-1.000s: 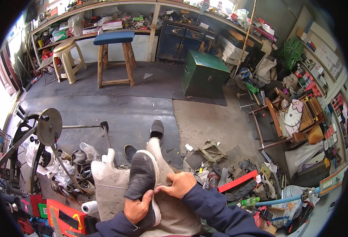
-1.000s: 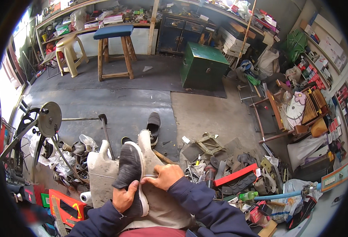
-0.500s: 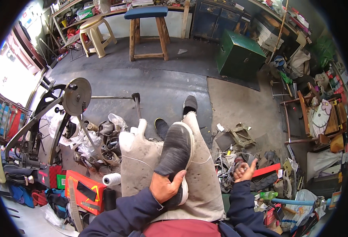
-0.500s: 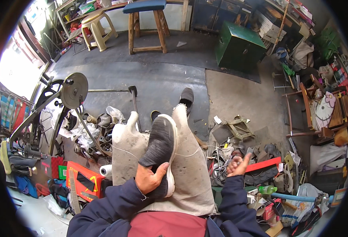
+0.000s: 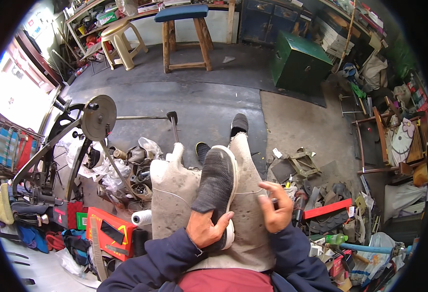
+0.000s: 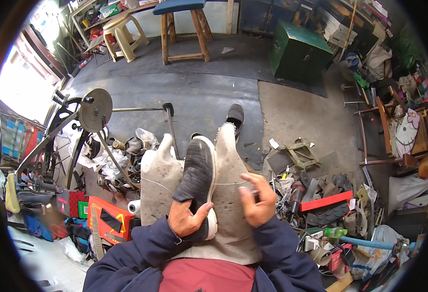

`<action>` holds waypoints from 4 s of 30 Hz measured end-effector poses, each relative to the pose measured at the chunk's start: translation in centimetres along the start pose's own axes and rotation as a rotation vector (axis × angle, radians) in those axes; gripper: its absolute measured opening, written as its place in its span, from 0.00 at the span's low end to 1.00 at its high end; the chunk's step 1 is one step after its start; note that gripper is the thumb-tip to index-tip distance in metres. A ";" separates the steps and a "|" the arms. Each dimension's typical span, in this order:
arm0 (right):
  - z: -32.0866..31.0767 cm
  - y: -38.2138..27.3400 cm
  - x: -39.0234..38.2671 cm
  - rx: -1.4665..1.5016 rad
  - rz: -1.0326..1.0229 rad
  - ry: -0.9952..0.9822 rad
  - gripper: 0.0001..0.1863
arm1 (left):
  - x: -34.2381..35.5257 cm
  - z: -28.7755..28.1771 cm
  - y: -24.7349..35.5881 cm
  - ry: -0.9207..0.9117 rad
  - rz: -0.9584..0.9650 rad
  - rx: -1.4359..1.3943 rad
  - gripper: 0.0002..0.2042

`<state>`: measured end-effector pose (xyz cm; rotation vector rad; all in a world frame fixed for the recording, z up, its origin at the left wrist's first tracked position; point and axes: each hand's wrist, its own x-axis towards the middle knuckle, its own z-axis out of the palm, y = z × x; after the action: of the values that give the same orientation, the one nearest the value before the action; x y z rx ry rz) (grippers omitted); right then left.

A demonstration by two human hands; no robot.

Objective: The person hand-sews a black shoe to its sole using a curved needle and white thread. They repeatedly pull the thread through the shoe's edge, tighten stitches, and rotate the shoe to access different sections. The person finishes by cutting the thread with scissors.

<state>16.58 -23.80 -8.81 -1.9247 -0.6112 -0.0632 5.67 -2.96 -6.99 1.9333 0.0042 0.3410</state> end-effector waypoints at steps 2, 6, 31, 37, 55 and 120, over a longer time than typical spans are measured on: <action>1.3 -2.9 1.5 0.068 -0.020 -0.161 0.19 | 0.1 -0.1 0.0 0.003 -0.020 -0.020 0.32; 2.0 -4.2 2.4 0.024 0.129 -0.302 0.08 | 0.1 -0.1 -0.2 0.020 -0.065 -0.098 0.31; -12.4 21.8 -16.5 -0.366 0.738 0.153 0.11 | -1.2 -0.1 0.4 0.016 -0.064 0.082 0.30; -7.6 13.3 -7.7 -0.108 0.453 0.222 0.17 | -1.2 -0.1 -0.1 -0.007 -0.073 0.032 0.29; 2.6 -3.6 1.4 -0.043 0.119 -0.238 0.05 | -1.2 0.0 -0.7 0.024 -0.047 0.037 0.27; -3.0 -8.5 8.6 0.653 0.290 -0.234 0.10 | -1.9 -4.7 2.7 -0.359 -0.224 -0.561 0.22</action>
<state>20.98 -20.52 2.40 -1.3673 -0.4260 0.4950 2.25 -0.02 -3.33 1.3944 -0.0996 -0.1500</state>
